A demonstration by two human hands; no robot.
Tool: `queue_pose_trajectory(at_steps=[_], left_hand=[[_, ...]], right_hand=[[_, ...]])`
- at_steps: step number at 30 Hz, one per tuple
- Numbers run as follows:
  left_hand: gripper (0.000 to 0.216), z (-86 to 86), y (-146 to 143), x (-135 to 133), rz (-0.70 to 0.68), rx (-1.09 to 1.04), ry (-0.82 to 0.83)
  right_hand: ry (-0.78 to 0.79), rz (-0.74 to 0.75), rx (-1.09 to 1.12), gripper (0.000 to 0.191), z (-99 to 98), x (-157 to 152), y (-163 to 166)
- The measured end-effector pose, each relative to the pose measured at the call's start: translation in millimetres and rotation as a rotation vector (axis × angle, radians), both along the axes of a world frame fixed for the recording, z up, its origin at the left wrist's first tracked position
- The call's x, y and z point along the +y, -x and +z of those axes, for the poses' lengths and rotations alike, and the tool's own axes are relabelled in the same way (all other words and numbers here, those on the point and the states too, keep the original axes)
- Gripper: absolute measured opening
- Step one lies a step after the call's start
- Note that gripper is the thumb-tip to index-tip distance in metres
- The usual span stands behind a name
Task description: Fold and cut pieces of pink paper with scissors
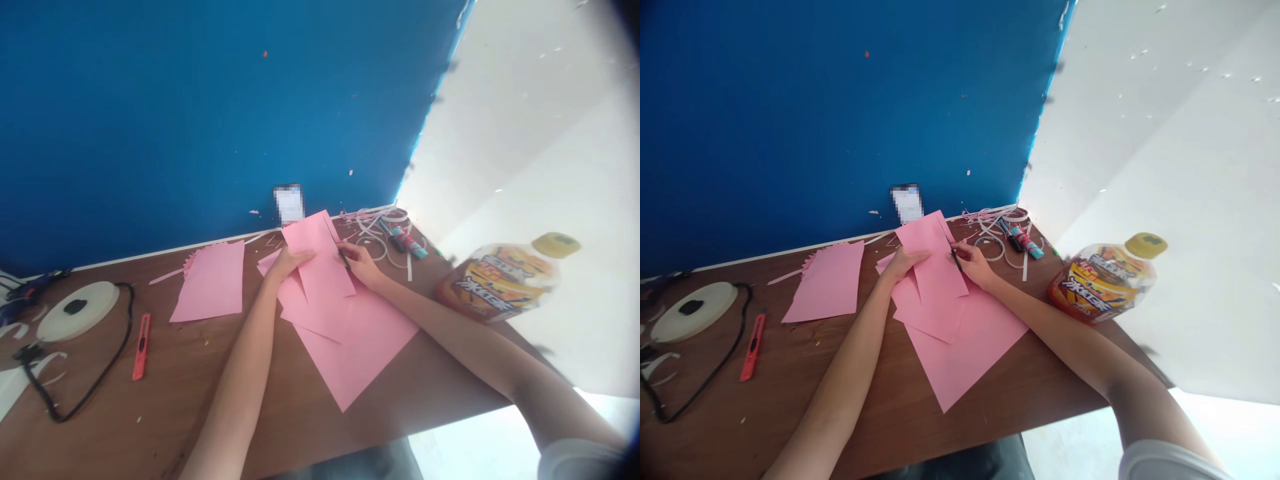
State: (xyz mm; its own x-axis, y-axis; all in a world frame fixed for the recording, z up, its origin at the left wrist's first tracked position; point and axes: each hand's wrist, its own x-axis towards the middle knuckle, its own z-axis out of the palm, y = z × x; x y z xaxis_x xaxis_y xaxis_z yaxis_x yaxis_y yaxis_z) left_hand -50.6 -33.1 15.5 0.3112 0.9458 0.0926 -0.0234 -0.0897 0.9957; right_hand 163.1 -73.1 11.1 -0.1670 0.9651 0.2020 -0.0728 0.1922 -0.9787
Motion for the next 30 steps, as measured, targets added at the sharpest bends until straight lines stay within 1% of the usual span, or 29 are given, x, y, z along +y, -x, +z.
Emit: queue_pose_trajectory(at_steps=[6,9,12,20,25,30], left_hand=[[0.052,-0.7,0.3,0.3,-0.008,-0.022,0.020],[0.048,0.8,0.1,-0.8,0.002,0.014,0.033],[0.049,2.8,-0.3,-2.1,0.020,0.032,0.033],[0.049,5.4,0.4,-2.7,0.049,0.066,0.041],[0.053,0.1,0.8,0.9,0.024,0.004,0.037],[0.051,-7.2,2.0,6.9,0.123,-0.125,0.060]], right_hand=[[-0.007,0.013,0.018,0.039,-3.0,1.5,-0.9],[-0.013,0.030,0.028,0.039,-4.2,2.1,-1.3],[-0.025,0.043,0.031,0.039,-4.8,2.6,-1.4],[-0.038,-0.007,-0.015,0.044,-7.1,3.8,-1.7],[-0.060,-0.029,-0.025,0.045,-11.1,6.1,-3.0],[-0.074,-0.075,-0.096,0.047,-15.6,8.5,-4.4]])
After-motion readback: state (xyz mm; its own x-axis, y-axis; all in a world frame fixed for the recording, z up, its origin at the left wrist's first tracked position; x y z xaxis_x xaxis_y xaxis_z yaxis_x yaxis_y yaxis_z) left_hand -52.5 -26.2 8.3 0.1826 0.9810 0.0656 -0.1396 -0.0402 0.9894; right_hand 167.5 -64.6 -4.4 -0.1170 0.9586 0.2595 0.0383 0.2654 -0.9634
